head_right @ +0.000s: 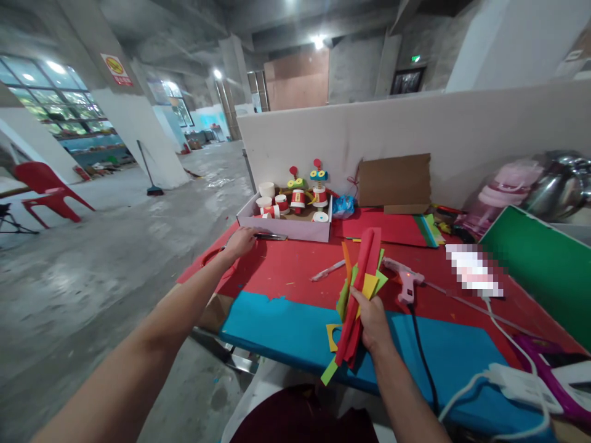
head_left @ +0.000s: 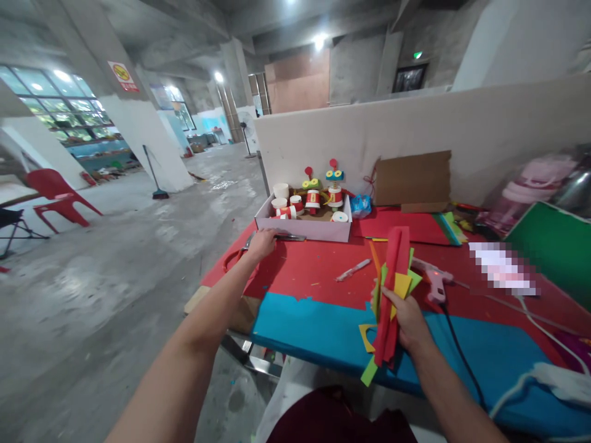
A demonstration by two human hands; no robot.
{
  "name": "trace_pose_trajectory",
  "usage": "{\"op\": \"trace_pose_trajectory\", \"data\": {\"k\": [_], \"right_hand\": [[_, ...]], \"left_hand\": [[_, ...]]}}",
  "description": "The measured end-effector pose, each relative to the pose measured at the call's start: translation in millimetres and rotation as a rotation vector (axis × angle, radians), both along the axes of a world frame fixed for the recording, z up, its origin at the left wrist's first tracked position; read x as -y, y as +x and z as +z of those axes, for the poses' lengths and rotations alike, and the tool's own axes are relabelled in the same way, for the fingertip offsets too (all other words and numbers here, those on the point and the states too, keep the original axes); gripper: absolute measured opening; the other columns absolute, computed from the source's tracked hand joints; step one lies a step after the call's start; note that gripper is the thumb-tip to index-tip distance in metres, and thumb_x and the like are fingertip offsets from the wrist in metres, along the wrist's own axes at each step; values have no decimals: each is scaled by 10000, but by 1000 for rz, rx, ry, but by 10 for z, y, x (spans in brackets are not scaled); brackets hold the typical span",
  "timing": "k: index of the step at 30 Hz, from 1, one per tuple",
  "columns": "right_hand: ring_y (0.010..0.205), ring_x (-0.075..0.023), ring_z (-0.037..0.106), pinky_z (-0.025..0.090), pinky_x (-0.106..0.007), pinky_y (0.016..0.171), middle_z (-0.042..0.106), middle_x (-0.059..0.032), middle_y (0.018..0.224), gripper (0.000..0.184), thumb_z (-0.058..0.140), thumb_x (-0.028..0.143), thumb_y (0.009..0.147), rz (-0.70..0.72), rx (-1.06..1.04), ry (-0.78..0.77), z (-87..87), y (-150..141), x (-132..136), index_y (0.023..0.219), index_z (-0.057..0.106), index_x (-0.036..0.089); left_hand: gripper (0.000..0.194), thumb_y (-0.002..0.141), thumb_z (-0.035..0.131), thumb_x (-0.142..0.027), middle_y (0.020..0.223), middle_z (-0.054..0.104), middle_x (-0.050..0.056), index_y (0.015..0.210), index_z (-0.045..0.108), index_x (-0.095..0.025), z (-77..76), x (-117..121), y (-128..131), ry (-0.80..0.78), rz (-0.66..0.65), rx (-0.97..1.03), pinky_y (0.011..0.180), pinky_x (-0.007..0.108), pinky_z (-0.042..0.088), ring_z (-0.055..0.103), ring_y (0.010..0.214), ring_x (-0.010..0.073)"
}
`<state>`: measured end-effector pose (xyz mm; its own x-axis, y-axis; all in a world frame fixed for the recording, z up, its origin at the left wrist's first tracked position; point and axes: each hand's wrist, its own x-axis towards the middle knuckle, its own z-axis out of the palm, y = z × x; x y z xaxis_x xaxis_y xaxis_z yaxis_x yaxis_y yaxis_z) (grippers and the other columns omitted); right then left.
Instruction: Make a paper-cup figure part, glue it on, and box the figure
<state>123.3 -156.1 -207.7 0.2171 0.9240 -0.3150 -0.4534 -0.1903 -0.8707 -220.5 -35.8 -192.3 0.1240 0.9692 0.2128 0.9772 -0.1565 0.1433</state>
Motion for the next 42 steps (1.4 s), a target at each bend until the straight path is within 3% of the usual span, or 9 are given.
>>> {"op": "trace_pose_trajectory", "data": {"k": [7,14,18,21,24,31,37,39,42], "right_hand": [[441,-175,635,509,-236,402,688,-18,538,160,774,187,545,22,3,-23,55,2,19,655,674,127],[457,-178,644,510,-222,403,687,-19,532,140,762,162,542,9,-9,-45,93,-29,28,649,679,131],[449,-170,640,522,-222,415,696,-10,552,167,760,154,539,-5,7,-22,86,-33,26,689,689,134],[433,-158,630,522,-213,414,688,-2,542,165,765,159,527,-16,5,-18,65,-20,23,664,676,138],[432,-155,629,526,-211,415,688,-3,542,183,779,168,511,-18,-2,-21,60,-11,25,655,671,136],[501,-187,668,550,-229,446,713,-5,592,267,801,185,476,-31,2,9,57,-25,17,715,692,142],[486,-198,660,543,-252,426,712,-10,584,264,809,176,472,-48,-25,-2,26,-13,7,704,686,150],[473,-196,653,527,-247,404,698,-12,556,263,811,184,472,-56,-22,-4,47,-17,1,696,680,144],[525,-199,669,530,-246,422,705,-14,596,326,826,203,464,-58,-35,48,126,-99,-13,747,677,143]], "left_hand": [[309,783,532,-107,1175,591,130,1063,638,-185,-123,-99,-29,14,61,-105,964,442,374,472,1159,298],[249,844,523,-188,1050,647,108,1091,544,-182,41,32,-38,-25,21,-103,887,365,425,564,1047,258],[241,868,535,-289,968,675,85,1081,543,-177,29,131,271,-70,-50,-54,746,288,475,631,884,227],[301,869,548,-312,1070,666,84,1142,550,-188,-58,98,596,-75,-111,-20,785,262,482,630,952,214],[322,900,498,-314,1168,641,81,1195,561,-202,-106,-49,729,-59,-110,12,878,259,469,601,1054,203],[313,828,468,-89,1043,701,88,1029,687,-186,-123,-279,339,-107,59,38,921,295,453,614,1034,219],[232,803,482,-67,971,700,133,861,700,-122,18,-72,271,-112,154,160,890,318,460,617,1018,256],[210,806,483,-70,928,695,144,873,680,-93,121,50,368,-95,167,241,843,325,479,629,972,257],[176,833,502,-120,814,691,90,912,658,-102,219,319,725,-115,105,399,703,264,511,653,784,177]]}}
